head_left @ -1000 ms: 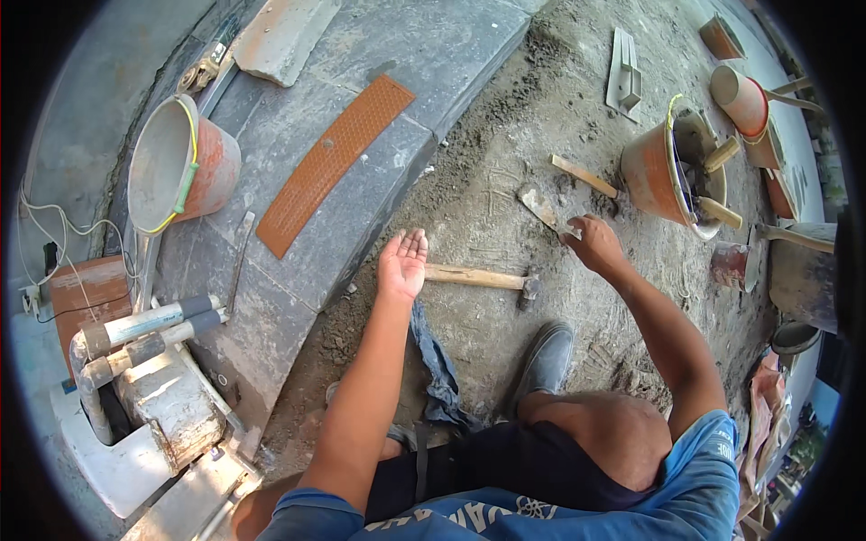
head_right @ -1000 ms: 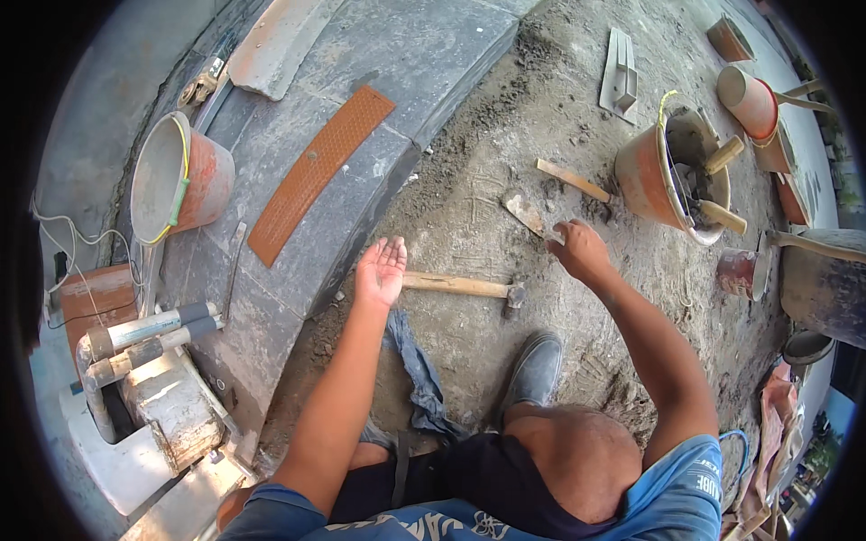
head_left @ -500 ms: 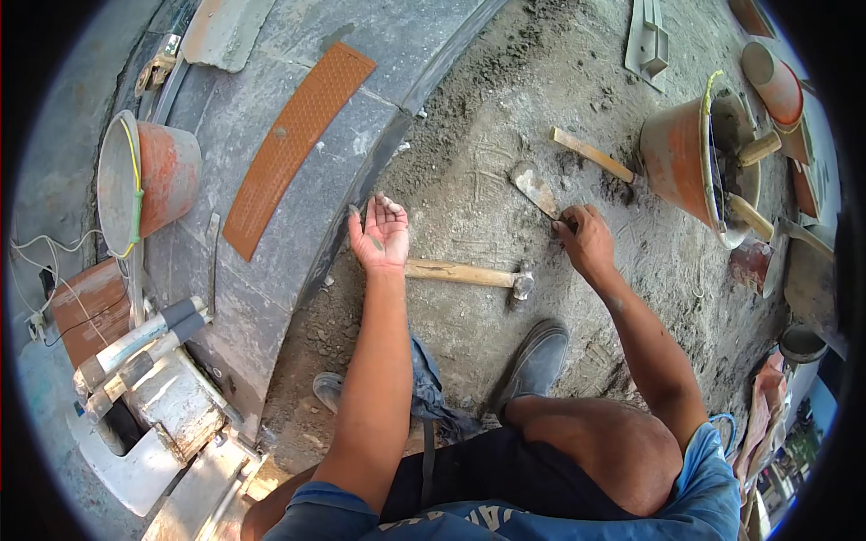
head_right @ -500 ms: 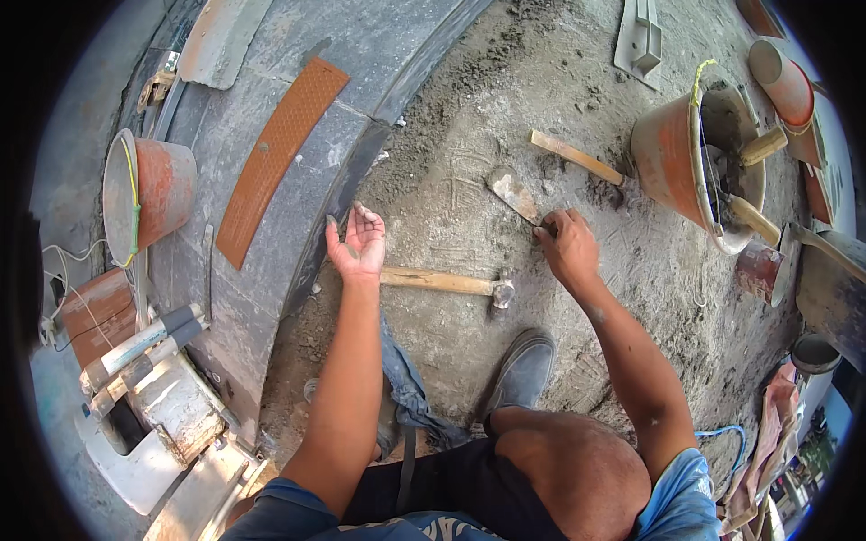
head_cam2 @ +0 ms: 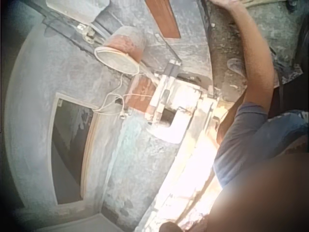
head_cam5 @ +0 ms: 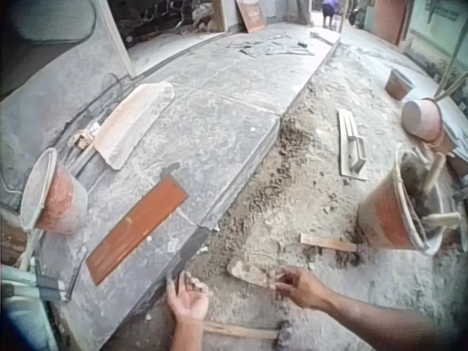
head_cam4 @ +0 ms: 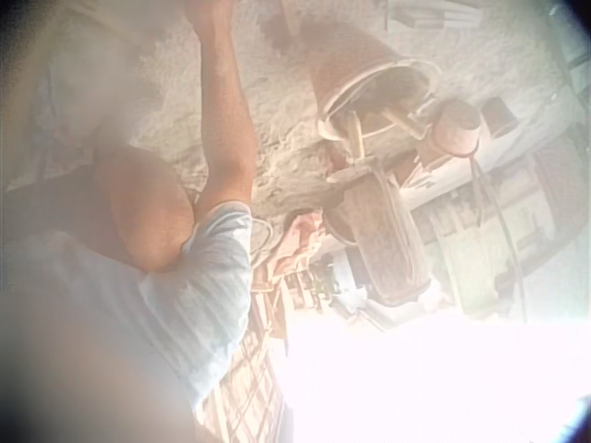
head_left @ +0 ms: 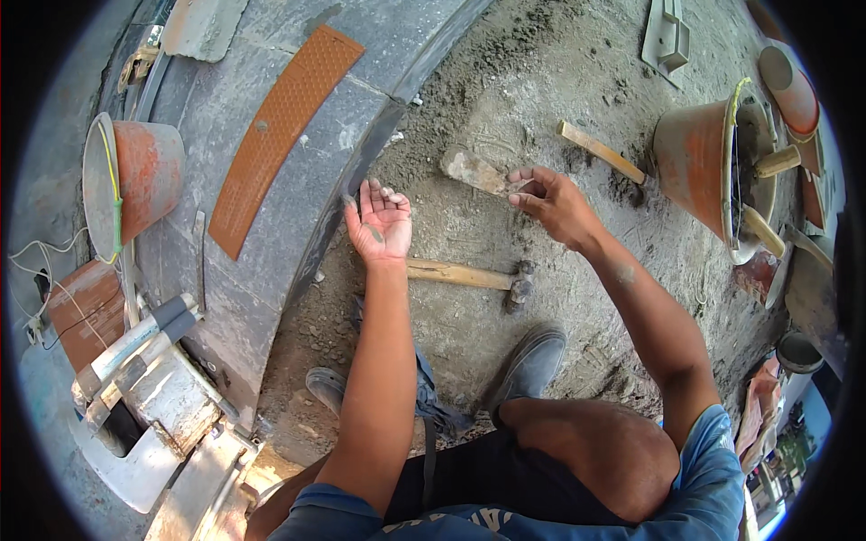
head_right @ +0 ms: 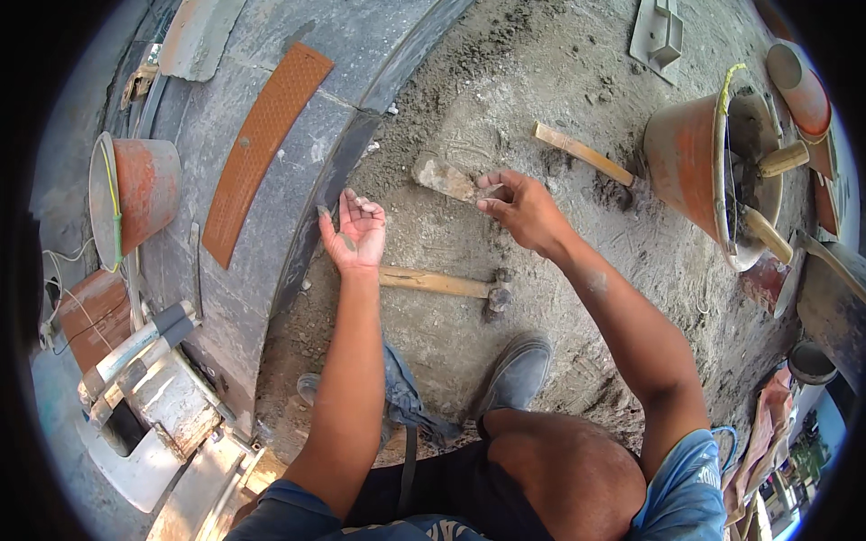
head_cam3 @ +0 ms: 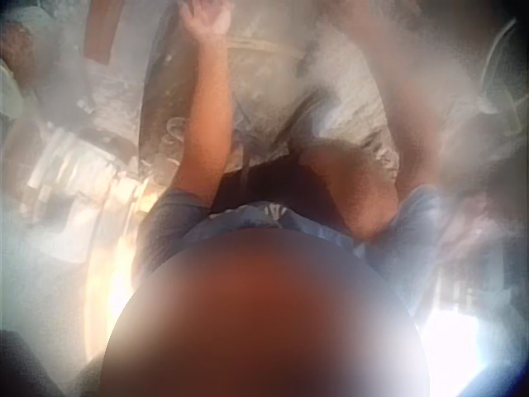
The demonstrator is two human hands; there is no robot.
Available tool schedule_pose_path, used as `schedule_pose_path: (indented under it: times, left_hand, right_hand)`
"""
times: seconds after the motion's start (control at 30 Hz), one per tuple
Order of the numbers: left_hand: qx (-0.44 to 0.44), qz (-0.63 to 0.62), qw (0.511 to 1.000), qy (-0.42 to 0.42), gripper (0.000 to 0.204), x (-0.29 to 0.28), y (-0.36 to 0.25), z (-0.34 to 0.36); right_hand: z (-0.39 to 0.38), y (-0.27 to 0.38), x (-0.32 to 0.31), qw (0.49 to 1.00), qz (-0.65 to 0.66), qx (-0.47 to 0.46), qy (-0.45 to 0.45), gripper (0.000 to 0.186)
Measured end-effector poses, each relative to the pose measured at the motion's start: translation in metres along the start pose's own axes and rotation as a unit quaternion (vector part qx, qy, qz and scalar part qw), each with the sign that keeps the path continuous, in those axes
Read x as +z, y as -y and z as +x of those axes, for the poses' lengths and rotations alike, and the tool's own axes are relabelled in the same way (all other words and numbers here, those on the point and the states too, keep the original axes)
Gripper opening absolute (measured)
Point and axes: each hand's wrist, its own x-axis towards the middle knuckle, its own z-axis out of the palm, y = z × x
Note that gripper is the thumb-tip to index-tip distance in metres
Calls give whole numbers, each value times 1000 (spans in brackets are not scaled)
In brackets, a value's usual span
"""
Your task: The person places small stone pieces into the gaps between tiles on a curved surface, then uses a hammer to tap them into place. The person also wipes the area with a cloth and adjusts the position of the stones.
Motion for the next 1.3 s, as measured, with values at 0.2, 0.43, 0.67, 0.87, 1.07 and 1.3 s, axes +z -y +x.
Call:
schedule_pose_path:
  times: [0.2,0.43,0.67,0.87,1.07,1.3]
  left_hand:
    - [-5,-18,1000,-4,52,3,1,0]
    - [-8,-20,1000,-10,56,2,-2,3]
    - [-22,-17,999,19,65,3,-7,2]
    - [-27,-35,999,24,79,9,-5,-1]
    - [-22,-58,998,12,80,24,-2,-3]
    - [-22,-63,997,-27,82,29,-2,-1]
  right_hand:
    - [52,14,22,995,-49,-42,82,33]
    - [71,26,31,981,-153,-75,96,31]
    - [75,45,47,870,-453,-195,-20,31]
    - [78,45,69,864,-466,-185,-30,36]
    - [84,32,78,854,-459,-228,-93,27]
    - [82,26,82,834,-447,-308,-101,21]
